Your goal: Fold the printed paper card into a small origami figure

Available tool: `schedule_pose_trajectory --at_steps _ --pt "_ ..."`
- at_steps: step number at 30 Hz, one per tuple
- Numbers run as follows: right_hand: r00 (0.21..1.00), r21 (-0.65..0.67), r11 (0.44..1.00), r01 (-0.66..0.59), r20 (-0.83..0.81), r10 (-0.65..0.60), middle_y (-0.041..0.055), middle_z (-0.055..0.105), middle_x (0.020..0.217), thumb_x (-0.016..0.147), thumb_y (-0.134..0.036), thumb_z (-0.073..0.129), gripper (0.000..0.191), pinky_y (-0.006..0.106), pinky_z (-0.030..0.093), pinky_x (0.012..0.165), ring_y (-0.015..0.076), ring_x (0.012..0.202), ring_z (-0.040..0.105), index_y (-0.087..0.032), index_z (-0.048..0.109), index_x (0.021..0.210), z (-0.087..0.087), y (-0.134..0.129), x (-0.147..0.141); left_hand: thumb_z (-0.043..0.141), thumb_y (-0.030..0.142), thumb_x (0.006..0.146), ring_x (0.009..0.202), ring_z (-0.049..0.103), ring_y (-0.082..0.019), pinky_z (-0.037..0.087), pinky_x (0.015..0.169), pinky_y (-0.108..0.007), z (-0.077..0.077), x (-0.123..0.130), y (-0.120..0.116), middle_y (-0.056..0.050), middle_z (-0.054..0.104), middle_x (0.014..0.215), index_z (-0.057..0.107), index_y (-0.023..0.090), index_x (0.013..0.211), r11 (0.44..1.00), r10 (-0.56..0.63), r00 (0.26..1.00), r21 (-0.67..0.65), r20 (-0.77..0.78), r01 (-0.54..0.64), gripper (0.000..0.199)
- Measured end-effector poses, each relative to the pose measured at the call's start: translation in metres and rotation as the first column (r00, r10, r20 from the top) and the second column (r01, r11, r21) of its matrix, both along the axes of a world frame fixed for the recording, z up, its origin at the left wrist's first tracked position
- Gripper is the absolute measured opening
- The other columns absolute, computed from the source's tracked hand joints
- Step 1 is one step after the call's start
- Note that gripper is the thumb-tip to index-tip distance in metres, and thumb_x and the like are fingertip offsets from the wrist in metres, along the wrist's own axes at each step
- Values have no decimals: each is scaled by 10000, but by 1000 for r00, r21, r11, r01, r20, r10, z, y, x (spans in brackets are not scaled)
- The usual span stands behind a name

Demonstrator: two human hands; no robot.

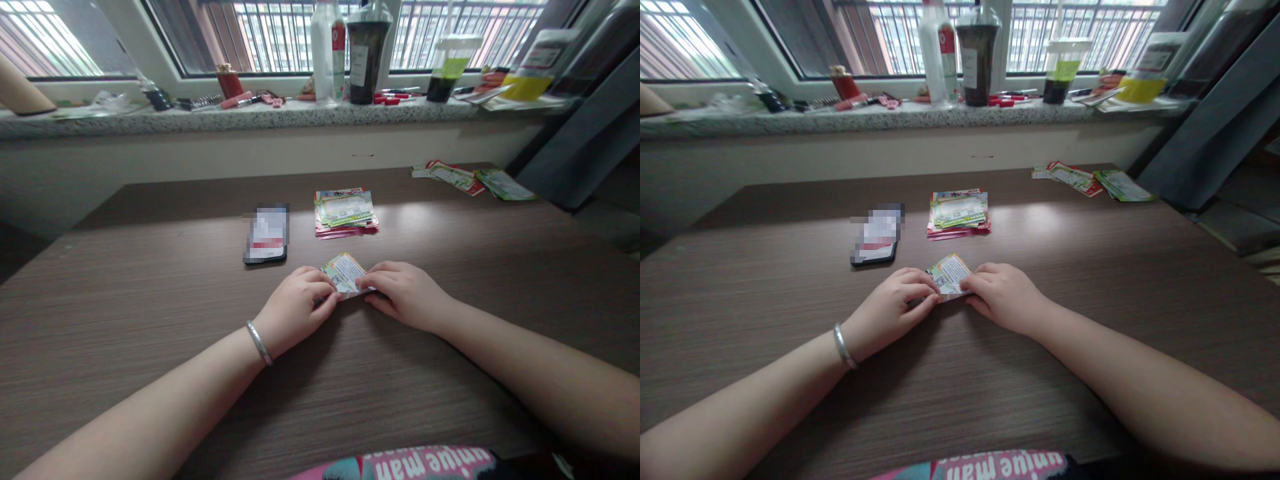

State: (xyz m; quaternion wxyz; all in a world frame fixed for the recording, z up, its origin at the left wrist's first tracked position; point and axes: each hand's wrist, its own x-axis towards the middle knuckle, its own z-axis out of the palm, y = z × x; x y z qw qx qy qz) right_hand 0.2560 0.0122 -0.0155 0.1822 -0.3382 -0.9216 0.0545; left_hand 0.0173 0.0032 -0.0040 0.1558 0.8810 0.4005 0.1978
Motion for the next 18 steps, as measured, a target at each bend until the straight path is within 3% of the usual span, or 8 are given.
schedule_pose_trajectory --at_steps 6,11,18 --pt "995 34 995 93 -33 -91 49 699 854 901 -276 536 147 280 454 700 172 779 626 -190 630 975 0 1 -1 549 260 873 933 584 -198 476 886 -371 -4 0 2 -48 690 931 693 176 791 993 116 991 -6 60 -116 185" --pt "1000 82 997 -4 0 4 46 706 879 928 -256 496 175 297 449 744 172 815 609 -206 664 921 -1 2 0 593 254 840 945 578 -198 468 893 -375 -5 1 5 -43 682 955 651 171 739 990 138 989 15 47 -139 143" --pt "999 95 995 -32 -9 33 51 706 953 943 -262 477 228 307 478 765 172 845 599 -208 698 945 -5 1 0 617 261 828 954 575 -206 470 891 -383 -8 2 7 -53 669 968 614 169 709 987 161 986 23 30 -162 150"
